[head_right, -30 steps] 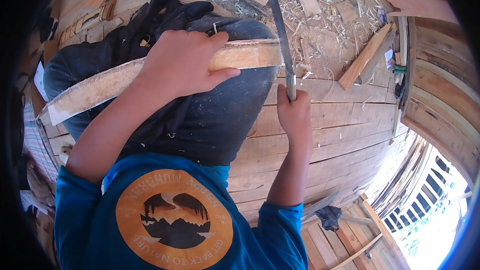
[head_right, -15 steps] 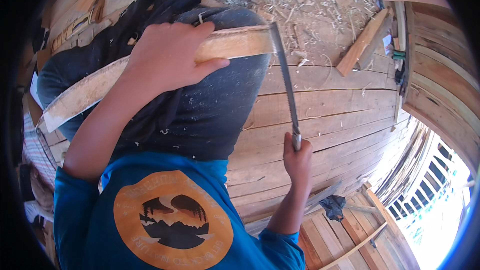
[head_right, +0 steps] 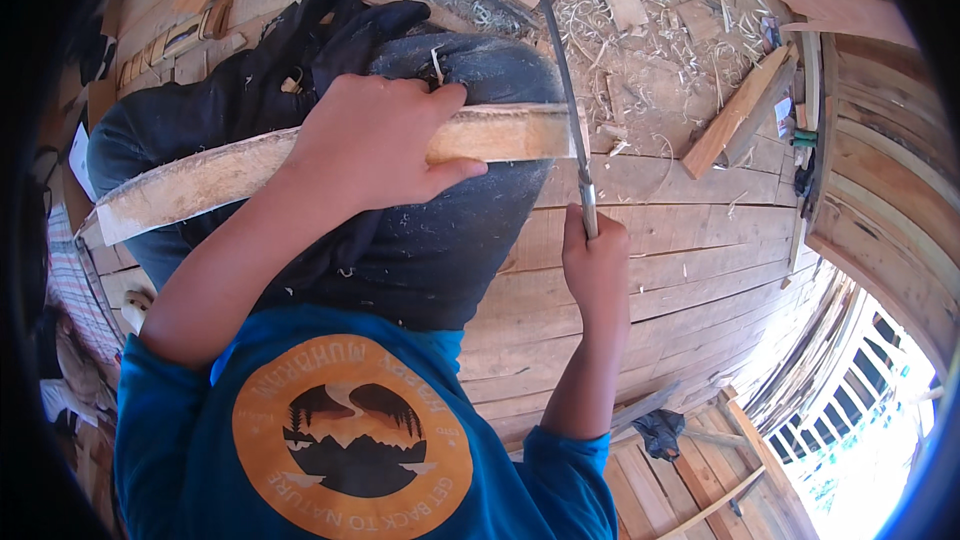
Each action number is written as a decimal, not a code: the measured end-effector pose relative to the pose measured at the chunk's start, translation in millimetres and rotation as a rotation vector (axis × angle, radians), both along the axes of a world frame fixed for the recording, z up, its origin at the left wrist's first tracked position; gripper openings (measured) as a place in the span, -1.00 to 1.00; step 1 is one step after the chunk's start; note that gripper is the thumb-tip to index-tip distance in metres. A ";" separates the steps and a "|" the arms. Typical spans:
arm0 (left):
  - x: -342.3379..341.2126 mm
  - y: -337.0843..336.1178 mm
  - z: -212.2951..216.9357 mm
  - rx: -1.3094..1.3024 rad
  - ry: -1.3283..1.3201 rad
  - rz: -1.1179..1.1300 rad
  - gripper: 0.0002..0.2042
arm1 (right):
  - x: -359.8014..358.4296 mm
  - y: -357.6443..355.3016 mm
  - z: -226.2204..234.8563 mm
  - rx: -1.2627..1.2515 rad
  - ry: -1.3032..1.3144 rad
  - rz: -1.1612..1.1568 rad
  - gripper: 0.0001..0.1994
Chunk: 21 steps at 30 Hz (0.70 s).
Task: The person shapes a thin piece of wood by hand using a small saw to remove sections and refine the edge.
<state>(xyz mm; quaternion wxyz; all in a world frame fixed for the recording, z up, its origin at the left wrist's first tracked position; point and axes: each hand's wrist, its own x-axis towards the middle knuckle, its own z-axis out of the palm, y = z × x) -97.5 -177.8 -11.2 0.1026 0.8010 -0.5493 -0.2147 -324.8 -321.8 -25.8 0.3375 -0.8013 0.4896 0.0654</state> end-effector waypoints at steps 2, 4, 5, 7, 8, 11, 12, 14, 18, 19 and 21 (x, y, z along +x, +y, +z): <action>-4.4 3.6 -1.7 -0.004 0.001 -0.006 -0.50 | -7.3 7.6 2.2 0.000 0.013 -0.008 -0.55; -6.0 3.8 -2.5 -0.023 -0.016 -0.011 -0.50 | -7.5 13.8 2.4 0.005 0.023 -0.050 -0.54; -5.4 2.5 -1.9 -0.007 -0.014 -0.011 -0.51 | -6.1 14.1 2.2 0.008 0.020 -0.059 -0.55; -5.7 0.1 -0.9 0.025 -0.006 -0.010 -0.51 | -3.6 12.8 1.6 0.010 0.020 -0.077 -0.55; -5.2 0.1 -0.5 0.018 -0.014 -0.001 -0.51 | -0.4 11.4 1.9 0.037 0.015 -0.096 -0.55; -1.7 -1.8 -0.6 0.010 -0.032 0.023 -0.52 | 10.5 6.4 -1.3 0.073 -0.013 -0.126 -0.55; -1.2 -3.8 -0.6 0.017 -0.037 0.028 -0.52 | 11.2 5.4 -3.8 0.058 -0.033 -0.119 -0.55; 1.8 -6.6 -0.5 0.014 -0.053 0.042 -0.52 | 13.0 6.3 -8.4 0.041 -0.061 -0.128 -0.55; 20.4 -14.5 -1.5 -0.051 -0.107 0.091 -0.51 | 4.4 9.1 -14.2 0.034 -0.065 -0.165 -0.55; 24.7 -15.4 -2.0 -0.070 -0.124 0.109 -0.51 | -1.9 8.7 -13.9 0.035 -0.061 -0.167 -0.55; 21.0 -15.0 -5.4 -0.070 -0.109 0.084 -0.50 | -17.9 6.2 -3.4 -0.002 -0.034 -0.125 -0.55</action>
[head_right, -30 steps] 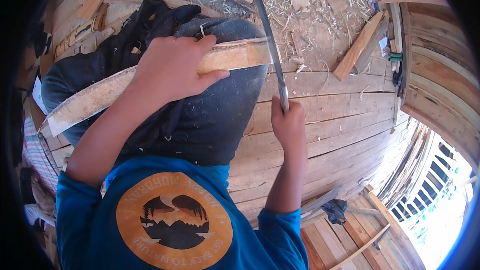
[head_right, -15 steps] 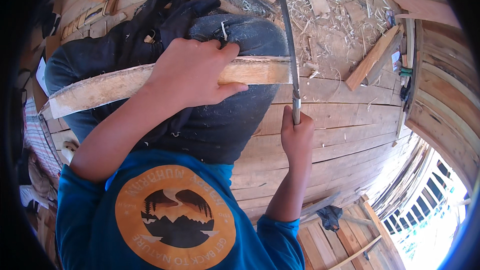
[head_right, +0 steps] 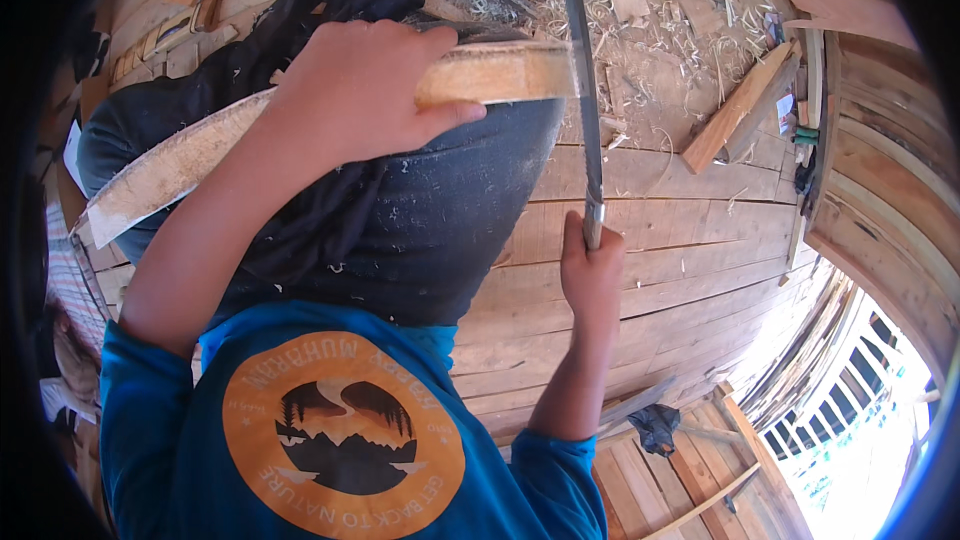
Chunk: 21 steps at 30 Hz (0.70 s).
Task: The person shapes a thin piece of wood by hand using a small saw to remove sections and refine the edge.
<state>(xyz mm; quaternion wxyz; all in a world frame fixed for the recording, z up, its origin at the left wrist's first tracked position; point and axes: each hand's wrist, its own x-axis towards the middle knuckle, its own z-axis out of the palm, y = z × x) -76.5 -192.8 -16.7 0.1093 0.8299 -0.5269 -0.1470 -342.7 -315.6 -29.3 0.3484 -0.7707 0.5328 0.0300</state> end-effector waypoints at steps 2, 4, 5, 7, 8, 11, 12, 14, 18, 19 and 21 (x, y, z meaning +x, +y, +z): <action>-1.9 0.0 2.3 0.044 0.028 -0.009 -0.50 | -9.0 -2.8 7.9 -0.008 0.032 0.032 -0.55; -1.6 1.8 1.1 0.039 0.017 -0.008 -0.49 | -9.8 -7.7 18.0 0.015 0.074 0.074 -0.55; -2.7 1.6 -0.5 0.036 0.016 -0.004 -0.49 | -5.4 -8.0 19.8 0.013 0.093 0.056 -0.54; -3.8 -1.4 -0.7 0.031 0.028 -0.009 -0.48 | 10.4 -10.1 23.4 0.008 0.106 0.027 -0.54; -2.9 -1.9 -0.3 0.032 0.028 -0.014 -0.48 | 18.6 -11.3 20.8 0.009 0.107 0.010 -0.54; -4.2 -2.0 -0.3 0.030 0.011 0.006 -0.48 | 43.0 -20.7 3.9 0.048 0.061 0.059 -0.55; -2.3 -2.7 -0.1 0.033 0.019 -0.001 -0.48 | 48.1 -22.7 1.2 0.036 0.042 0.054 -0.55; 1.4 -3.5 -0.6 0.043 0.039 -0.004 -0.49 | 55.0 -25.6 -3.5 0.017 0.008 0.055 -0.55; 4.6 -3.1 0.8 0.065 0.054 0.014 -0.49 | 24.8 -21.3 6.1 -0.001 0.072 0.081 -0.55; 5.5 -2.7 -2.6 0.051 0.044 0.020 -0.49 | 3.5 -20.0 8.1 -0.005 0.114 0.076 -0.55; 3.2 -4.3 -4.6 0.044 0.045 0.011 -0.49 | -22.1 -19.4 12.1 -0.002 0.152 0.081 -0.55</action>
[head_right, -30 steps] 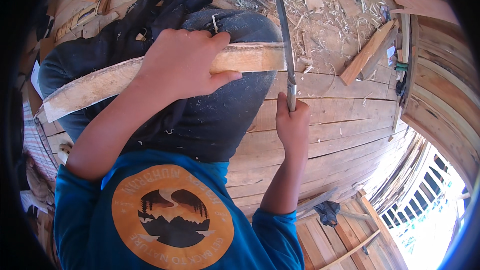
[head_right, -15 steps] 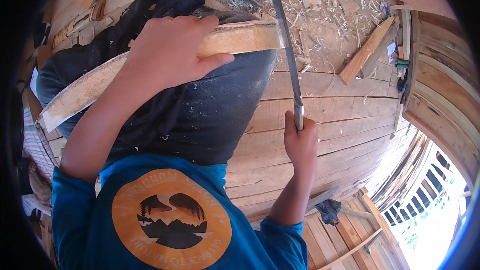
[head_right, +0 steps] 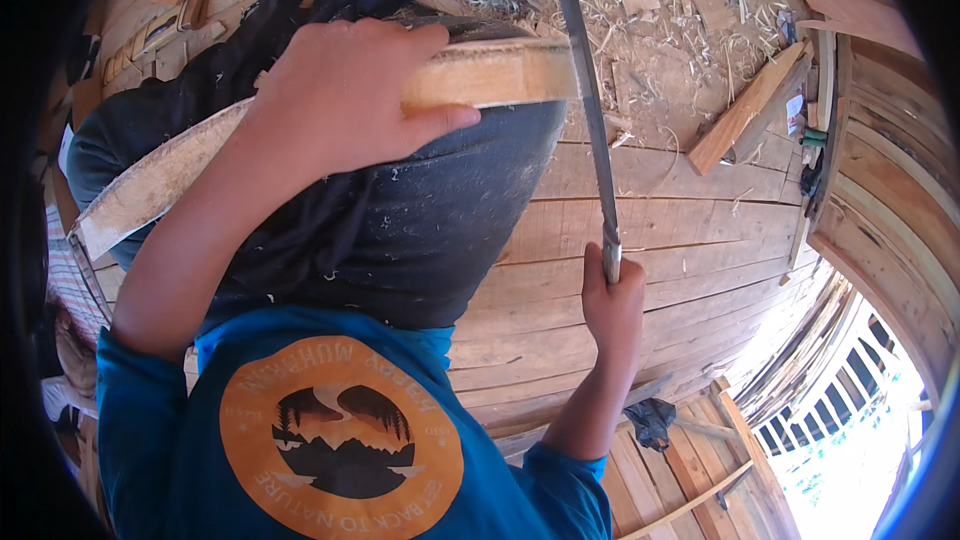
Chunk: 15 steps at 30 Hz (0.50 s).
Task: The person shapes a thin piece of wood by hand using a small saw to remove sections and refine the edge.
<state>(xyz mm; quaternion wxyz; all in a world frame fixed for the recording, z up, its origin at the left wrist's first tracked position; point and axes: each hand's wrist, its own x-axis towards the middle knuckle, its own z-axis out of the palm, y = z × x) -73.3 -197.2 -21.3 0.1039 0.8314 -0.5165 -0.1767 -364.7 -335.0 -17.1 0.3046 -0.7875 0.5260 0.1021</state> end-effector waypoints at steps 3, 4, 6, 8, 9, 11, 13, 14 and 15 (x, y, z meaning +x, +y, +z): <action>-5.2 0.9 4.7 0.029 0.013 -0.031 -0.50 | -10.9 7.4 4.7 0.008 -0.006 -0.005 -0.54; -5.0 1.6 5.3 0.037 0.002 -0.019 -0.50 | 1.4 8.9 7.2 -0.010 -0.004 -0.017 -0.54; -5.8 -2.7 2.8 0.020 -0.006 -0.015 -0.50 | 16.7 -2.5 2.9 -0.016 -0.004 0.001 -0.54; -7.0 1.4 4.3 -0.003 -0.019 -0.023 -0.50 | 42.0 -13.9 -3.4 0.016 -0.034 0.005 -0.54; -6.8 1.7 4.7 -0.013 -0.031 -0.029 -0.50 | 54.1 -17.8 -6.4 0.035 -0.046 0.004 -0.55; -4.9 1.1 1.6 -0.034 -0.043 -0.028 -0.51 | 79.9 -25.8 -12.9 0.031 -0.082 0.027 -0.55; -2.4 1.4 -0.5 -0.060 -0.026 -0.017 -0.51 | 85.3 -26.4 -15.0 0.031 -0.100 0.036 -0.55; -1.5 2.6 -1.4 -0.069 -0.019 -0.011 -0.50 | 81.0 -24.8 -15.0 0.035 -0.103 0.033 -0.55; -2.0 2.6 -0.6 -0.045 -0.008 -0.008 -0.50 | 74.9 -23.2 -14.3 0.039 -0.106 0.029 -0.55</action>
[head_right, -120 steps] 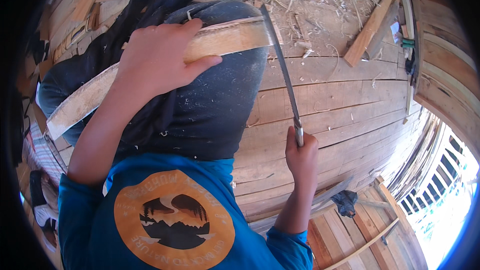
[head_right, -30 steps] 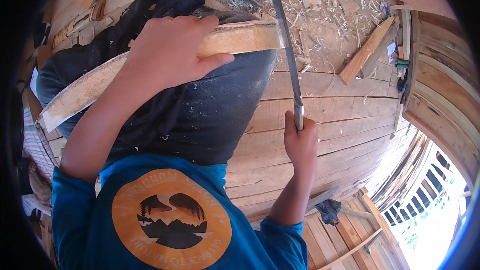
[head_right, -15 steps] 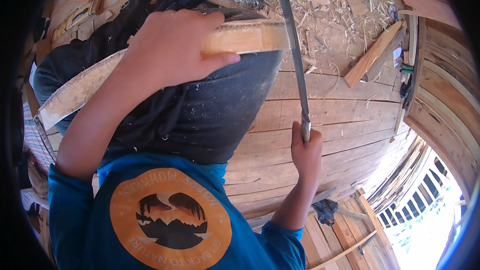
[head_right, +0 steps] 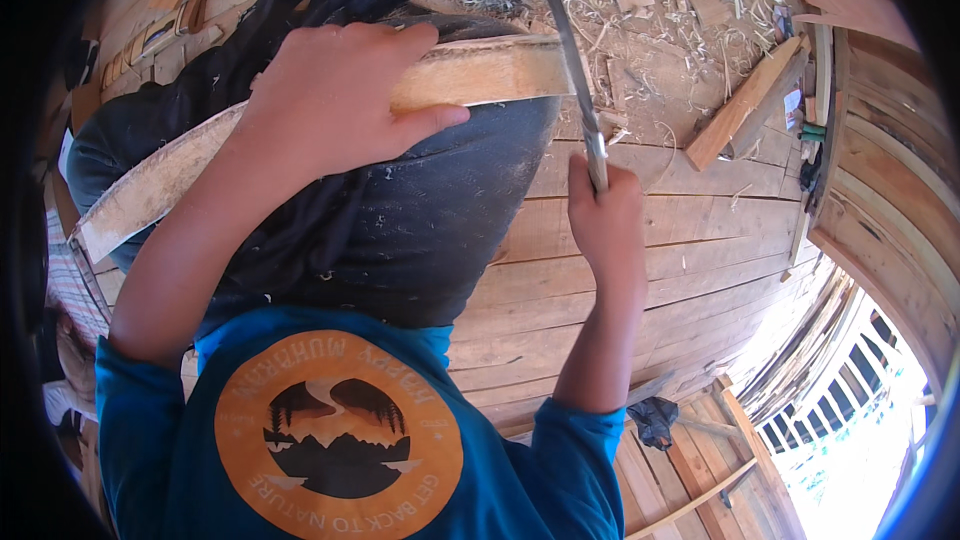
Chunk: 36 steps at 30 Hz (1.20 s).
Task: The person shapes a thin piece of wood by hand using a small saw to remove sections and refine the edge.
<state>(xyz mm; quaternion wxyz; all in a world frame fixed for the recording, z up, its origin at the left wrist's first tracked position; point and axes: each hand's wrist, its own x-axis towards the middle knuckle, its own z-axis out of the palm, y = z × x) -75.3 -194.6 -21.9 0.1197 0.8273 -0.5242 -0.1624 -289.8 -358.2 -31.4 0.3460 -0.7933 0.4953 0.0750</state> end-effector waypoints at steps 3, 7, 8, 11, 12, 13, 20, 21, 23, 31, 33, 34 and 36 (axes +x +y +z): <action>1.0 -0.3 2.1 0.057 0.015 0.011 -0.50 | -34.0 9.6 9.2 -0.010 0.064 0.004 -0.54; 0.3 -3.9 0.9 0.076 0.011 0.006 -0.48 | -101.1 16.5 12.2 -0.078 0.134 -0.072 -0.54; -0.1 -4.3 1.7 0.079 0.015 -0.012 -0.48 | -111.4 18.0 13.2 -0.076 0.125 -0.074 -0.54; -2.3 -4.4 5.7 0.080 -0.006 0.018 -0.46 | -102.4 22.7 17.2 -0.079 0.104 -0.077 -0.55; -4.2 -4.0 3.9 0.073 -0.007 0.008 -0.46 | -94.1 21.5 16.6 -0.082 0.101 -0.074 -0.55; -4.5 -2.7 3.1 0.064 -0.013 0.011 -0.46 | -89.7 15.3 13.1 -0.075 0.097 -0.035 -0.55; -3.0 -4.3 7.4 0.101 -0.031 -0.002 -0.47 | 5.6 -1.1 -2.4 -0.015 -0.002 -0.021 -0.55; -1.6 -4.8 7.5 0.080 -0.026 -0.003 -0.47 | 11.0 -3.7 -2.8 -0.035 -0.011 -0.015 -0.55; -0.6 -3.2 3.8 0.050 -0.010 -0.004 -0.48 | 6.6 -5.5 -5.8 -0.011 -0.006 0.002 -0.57; -5.9 -3.4 1.8 0.072 -0.001 -0.006 -0.47 | -71.2 13.4 15.1 0.022 0.136 -0.081 -0.57; -4.9 -1.1 -0.2 0.044 -0.020 -0.020 -0.48 | -98.1 17.9 11.1 0.017 0.104 -0.067 -0.56; -5.3 -1.4 -0.4 0.044 -0.015 -0.011 -0.48 | -97.8 19.1 12.0 -0.024 0.124 -0.075 -0.56; -6.2 -0.8 -0.4 0.045 -0.006 0.008 -0.48 | -88.2 22.4 10.3 -0.105 0.165 -0.087 -0.55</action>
